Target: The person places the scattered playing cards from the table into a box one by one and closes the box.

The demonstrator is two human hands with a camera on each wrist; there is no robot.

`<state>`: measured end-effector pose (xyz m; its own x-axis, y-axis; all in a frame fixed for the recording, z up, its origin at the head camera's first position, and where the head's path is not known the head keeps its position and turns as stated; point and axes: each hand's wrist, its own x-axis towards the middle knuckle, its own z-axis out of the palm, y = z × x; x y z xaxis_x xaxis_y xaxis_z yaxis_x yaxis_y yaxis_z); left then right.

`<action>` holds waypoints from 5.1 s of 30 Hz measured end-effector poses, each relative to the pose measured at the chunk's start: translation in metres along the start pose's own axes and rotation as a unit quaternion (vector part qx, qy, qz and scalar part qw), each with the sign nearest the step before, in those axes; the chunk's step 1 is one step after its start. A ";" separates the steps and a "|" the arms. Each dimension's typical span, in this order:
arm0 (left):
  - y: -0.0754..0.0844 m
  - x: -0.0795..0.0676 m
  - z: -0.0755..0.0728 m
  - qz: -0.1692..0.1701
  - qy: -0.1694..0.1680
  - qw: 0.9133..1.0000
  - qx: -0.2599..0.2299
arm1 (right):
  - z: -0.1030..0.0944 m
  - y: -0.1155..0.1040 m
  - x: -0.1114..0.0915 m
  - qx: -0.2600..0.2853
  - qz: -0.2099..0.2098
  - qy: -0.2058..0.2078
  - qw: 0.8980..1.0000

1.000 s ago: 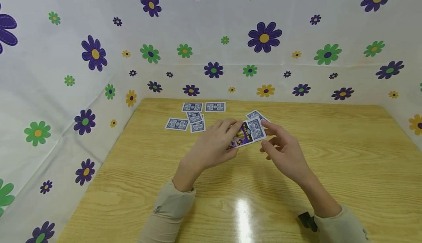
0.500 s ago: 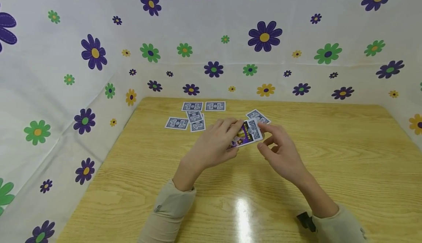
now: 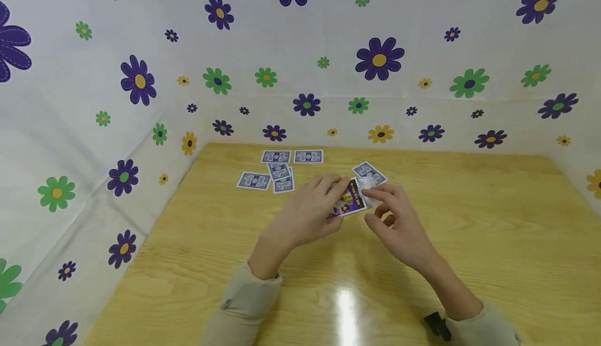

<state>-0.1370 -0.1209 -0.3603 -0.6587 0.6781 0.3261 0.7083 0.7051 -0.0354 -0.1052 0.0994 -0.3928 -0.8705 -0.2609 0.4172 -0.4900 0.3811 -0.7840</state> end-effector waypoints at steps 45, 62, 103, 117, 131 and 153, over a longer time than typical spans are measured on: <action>-0.011 -0.007 -0.007 -0.019 0.019 0.999 -0.027 | -0.014 0.065 0.082 -0.186 0.175 -0.107 0.961; -0.013 -0.007 -0.007 -0.030 0.011 0.999 -0.026 | 0.002 0.096 0.095 -0.305 0.283 -0.153 0.896; -0.012 -0.010 -0.011 -0.035 0.006 0.999 -0.030 | -0.028 0.124 0.091 -0.100 0.384 -0.078 0.914; -0.012 -0.013 -0.009 -0.030 0.011 0.999 -0.032 | -0.026 0.125 0.088 -0.102 0.394 -0.066 0.911; -0.013 -0.015 -0.004 -0.023 0.022 0.999 -0.024 | -0.022 0.125 0.087 -0.106 0.397 -0.047 0.911; -0.016 -0.009 0.000 -0.039 0.013 0.999 -0.029 | -0.032 0.118 0.084 -0.067 0.303 -0.021 0.950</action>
<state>-0.1422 -0.1382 -0.3625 -0.7066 0.6151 0.3498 0.6686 0.7423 0.0451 -0.2373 0.1510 -0.4356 -0.9935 0.0090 -0.1131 0.0972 0.5819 -0.8074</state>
